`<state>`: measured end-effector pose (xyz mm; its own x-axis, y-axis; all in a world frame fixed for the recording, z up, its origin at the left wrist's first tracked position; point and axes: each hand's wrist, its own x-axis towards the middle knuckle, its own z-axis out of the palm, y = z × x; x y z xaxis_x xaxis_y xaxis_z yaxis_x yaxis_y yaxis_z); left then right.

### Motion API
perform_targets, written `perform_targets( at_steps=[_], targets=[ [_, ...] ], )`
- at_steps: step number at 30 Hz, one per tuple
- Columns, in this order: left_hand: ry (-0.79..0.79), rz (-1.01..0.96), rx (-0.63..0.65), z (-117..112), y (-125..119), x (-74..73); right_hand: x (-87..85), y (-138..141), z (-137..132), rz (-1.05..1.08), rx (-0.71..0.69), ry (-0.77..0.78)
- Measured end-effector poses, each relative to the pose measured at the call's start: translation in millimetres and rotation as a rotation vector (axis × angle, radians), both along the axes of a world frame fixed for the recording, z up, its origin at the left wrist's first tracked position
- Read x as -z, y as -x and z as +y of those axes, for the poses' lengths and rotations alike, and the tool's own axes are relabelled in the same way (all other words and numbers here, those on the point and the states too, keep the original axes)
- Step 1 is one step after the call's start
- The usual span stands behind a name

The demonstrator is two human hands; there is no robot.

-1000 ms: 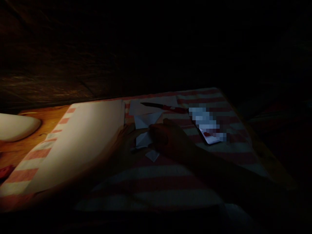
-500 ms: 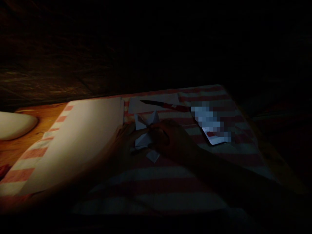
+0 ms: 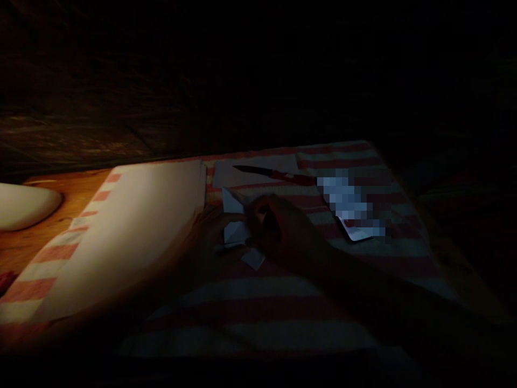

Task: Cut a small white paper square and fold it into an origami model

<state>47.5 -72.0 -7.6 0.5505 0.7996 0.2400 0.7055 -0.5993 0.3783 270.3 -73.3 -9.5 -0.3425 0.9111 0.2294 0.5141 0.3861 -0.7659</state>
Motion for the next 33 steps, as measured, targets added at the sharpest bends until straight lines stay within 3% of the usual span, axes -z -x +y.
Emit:
perform_targets(
  at_steps=[8, 18, 20, 23, 27, 33],
  targets=[
    [0.028, -0.095, -0.019, -3.4, -2.7, -1.0, -3.4, -0.4, -2.8, -0.036, 0.014, -0.004],
    [0.016, 0.002, 0.034, -4.7, 0.9, -2.1, 0.1, 0.4, -3.2, -0.119, 0.036, -0.064],
    [0.006, -0.057, 0.006, -7.4, 1.2, 3.2, 0.9, 4.0, -3.9, -0.111, 0.094, -0.052],
    [-0.036, -0.224, -0.141, -11.6, 0.4, 11.6, 2.3, 9.5, -4.7, -0.021, 0.183, 0.01],
    [-0.025, -0.317, -0.276, -10.9, -2.9, 15.8, 3.9, 12.2, -3.7, 0.203, 0.188, 0.079],
    [0.286, -0.77, -0.413, 6.4, -9.8, 5.3, 4.9, 9.5, 1.7, 0.298, 0.211, 0.1]
  ],
)
